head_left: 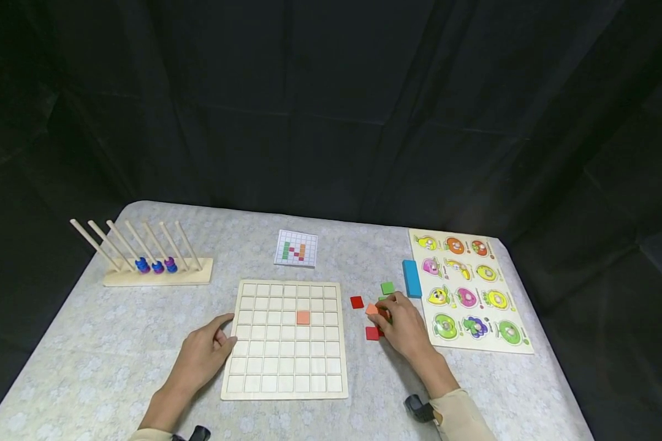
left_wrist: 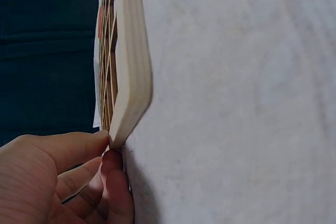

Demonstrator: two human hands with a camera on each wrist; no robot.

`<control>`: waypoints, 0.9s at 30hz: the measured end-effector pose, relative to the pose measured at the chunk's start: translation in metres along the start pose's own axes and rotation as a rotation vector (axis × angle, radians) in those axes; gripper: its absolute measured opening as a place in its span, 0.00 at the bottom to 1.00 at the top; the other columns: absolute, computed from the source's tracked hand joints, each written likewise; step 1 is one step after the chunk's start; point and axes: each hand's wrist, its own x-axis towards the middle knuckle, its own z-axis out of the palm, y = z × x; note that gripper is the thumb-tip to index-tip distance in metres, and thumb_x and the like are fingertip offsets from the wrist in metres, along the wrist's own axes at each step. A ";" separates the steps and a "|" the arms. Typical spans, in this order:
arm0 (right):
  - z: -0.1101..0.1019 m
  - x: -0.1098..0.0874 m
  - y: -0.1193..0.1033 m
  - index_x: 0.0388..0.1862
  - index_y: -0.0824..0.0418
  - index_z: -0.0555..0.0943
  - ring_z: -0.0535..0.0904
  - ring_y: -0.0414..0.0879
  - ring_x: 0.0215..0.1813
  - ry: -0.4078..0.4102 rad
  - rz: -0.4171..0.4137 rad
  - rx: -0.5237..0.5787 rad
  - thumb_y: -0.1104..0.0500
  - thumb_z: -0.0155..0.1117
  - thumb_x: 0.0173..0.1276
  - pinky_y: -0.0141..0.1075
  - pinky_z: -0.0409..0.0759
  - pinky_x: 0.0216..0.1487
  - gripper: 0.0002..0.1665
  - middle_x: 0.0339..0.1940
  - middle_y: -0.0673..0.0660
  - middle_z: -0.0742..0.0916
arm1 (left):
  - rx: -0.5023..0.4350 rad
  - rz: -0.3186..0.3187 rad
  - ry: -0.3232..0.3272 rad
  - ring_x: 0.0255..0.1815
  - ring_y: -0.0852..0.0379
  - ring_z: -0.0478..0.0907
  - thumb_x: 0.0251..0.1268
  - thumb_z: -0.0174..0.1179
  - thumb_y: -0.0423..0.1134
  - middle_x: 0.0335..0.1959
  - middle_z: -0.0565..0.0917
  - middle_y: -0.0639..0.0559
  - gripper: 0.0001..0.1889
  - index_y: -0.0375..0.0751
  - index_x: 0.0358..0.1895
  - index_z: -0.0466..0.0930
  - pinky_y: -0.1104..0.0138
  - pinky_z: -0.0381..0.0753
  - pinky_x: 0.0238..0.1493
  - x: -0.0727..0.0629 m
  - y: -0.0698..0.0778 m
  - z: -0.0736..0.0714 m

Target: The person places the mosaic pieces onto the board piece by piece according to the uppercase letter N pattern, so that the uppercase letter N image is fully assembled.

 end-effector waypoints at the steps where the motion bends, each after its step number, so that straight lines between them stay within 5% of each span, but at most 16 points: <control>1: 0.000 0.000 0.000 0.45 0.63 0.87 0.74 0.45 0.36 0.010 -0.015 -0.010 0.53 0.75 0.62 0.36 0.71 0.36 0.18 0.40 0.56 0.83 | 0.001 0.001 0.001 0.20 0.63 0.71 0.66 0.64 0.35 0.25 0.80 0.53 0.26 0.33 0.66 0.74 0.72 0.69 0.24 0.000 0.000 0.000; 8: 0.005 -0.003 0.002 0.41 0.65 0.85 0.76 0.48 0.37 0.077 -0.110 -0.079 0.54 0.70 0.67 0.40 0.71 0.39 0.14 0.38 0.57 0.83 | 0.007 0.001 0.006 0.21 0.63 0.71 0.66 0.64 0.35 0.25 0.80 0.53 0.26 0.34 0.66 0.75 0.72 0.69 0.24 0.002 0.001 0.000; 19: 0.008 -0.006 0.003 0.47 0.65 0.84 0.78 0.52 0.45 0.089 -0.078 -0.106 0.52 0.68 0.70 0.43 0.66 0.44 0.18 0.42 0.58 0.84 | 0.004 0.003 -0.002 0.20 0.63 0.70 0.65 0.64 0.35 0.24 0.80 0.53 0.26 0.33 0.66 0.75 0.72 0.68 0.23 0.001 0.002 -0.002; 27: 0.003 -0.005 -0.015 0.46 0.64 0.84 0.77 0.51 0.44 0.126 -0.137 -0.089 0.54 0.69 0.68 0.44 0.67 0.45 0.15 0.41 0.57 0.83 | 0.004 0.009 0.001 0.21 0.64 0.70 0.65 0.64 0.35 0.25 0.80 0.53 0.26 0.33 0.65 0.75 0.73 0.69 0.24 0.000 0.000 -0.001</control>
